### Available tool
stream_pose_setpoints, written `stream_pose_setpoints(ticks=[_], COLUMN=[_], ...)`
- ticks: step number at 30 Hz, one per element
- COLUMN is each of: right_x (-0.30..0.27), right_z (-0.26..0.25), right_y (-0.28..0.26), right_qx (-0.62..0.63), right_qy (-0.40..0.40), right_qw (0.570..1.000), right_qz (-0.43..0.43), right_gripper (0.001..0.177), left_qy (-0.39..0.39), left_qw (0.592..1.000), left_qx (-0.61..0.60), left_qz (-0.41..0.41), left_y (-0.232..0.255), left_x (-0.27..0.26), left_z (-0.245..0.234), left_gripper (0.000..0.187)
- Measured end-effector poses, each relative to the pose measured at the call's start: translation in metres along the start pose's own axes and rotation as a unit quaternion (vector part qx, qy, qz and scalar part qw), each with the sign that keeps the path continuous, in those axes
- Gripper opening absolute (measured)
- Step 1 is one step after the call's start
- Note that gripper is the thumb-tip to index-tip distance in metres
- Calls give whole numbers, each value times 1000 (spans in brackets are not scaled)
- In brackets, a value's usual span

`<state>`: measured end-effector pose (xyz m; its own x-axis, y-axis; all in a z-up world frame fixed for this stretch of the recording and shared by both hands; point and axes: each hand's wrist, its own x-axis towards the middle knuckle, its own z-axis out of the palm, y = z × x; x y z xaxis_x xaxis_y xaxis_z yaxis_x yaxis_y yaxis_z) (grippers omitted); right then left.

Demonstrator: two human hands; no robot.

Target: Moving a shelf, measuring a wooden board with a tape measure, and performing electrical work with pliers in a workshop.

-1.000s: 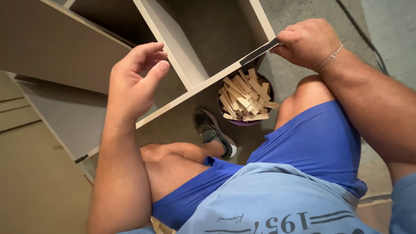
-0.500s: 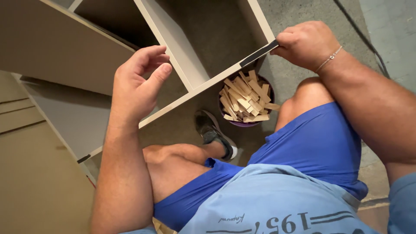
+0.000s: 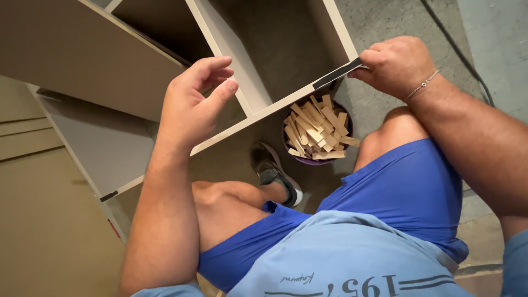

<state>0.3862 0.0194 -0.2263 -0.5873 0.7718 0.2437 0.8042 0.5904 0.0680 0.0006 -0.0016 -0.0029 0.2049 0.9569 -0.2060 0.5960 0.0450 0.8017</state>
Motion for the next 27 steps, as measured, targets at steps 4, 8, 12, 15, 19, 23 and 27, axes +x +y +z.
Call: stream_pose_setpoints(ticks=[4, 8, 12, 15, 19, 23, 27], right_x=[1, -1, -4, -4, 0, 2, 2], right_z=[0, 3, 7, 7, 6, 3, -6], right_y=[0, 0, 1, 1, -2, 1, 0], right_qx=[-2, 6, 28, 7, 10, 60, 155], right_qy=[-4, -3, -7, -5, 15, 22, -97], right_qw=[1000, 1000, 999, 1000, 1000, 998, 981], right_qz=[-2, 2, 16, 12, 3, 8, 68], right_gripper=[49, 47, 47, 50, 51, 46, 36], left_qy=[5, 6, 12, 14, 8, 10, 15], left_qw=[1000, 1000, 1000, 1000, 1000, 1000, 1000], left_qx=[3, -2, 3, -7, 1, -11, 19], left_qz=[16, -8, -1, -4, -6, 16, -4], left_y=[2, 2, 1, 1, -2, -9, 14], left_x=[0, -2, -3, -3, -2, 0, -5], left_z=[-1, -3, -5, -5, -6, -1, -2], left_gripper=[32, 33, 32, 31, 31, 31, 31])
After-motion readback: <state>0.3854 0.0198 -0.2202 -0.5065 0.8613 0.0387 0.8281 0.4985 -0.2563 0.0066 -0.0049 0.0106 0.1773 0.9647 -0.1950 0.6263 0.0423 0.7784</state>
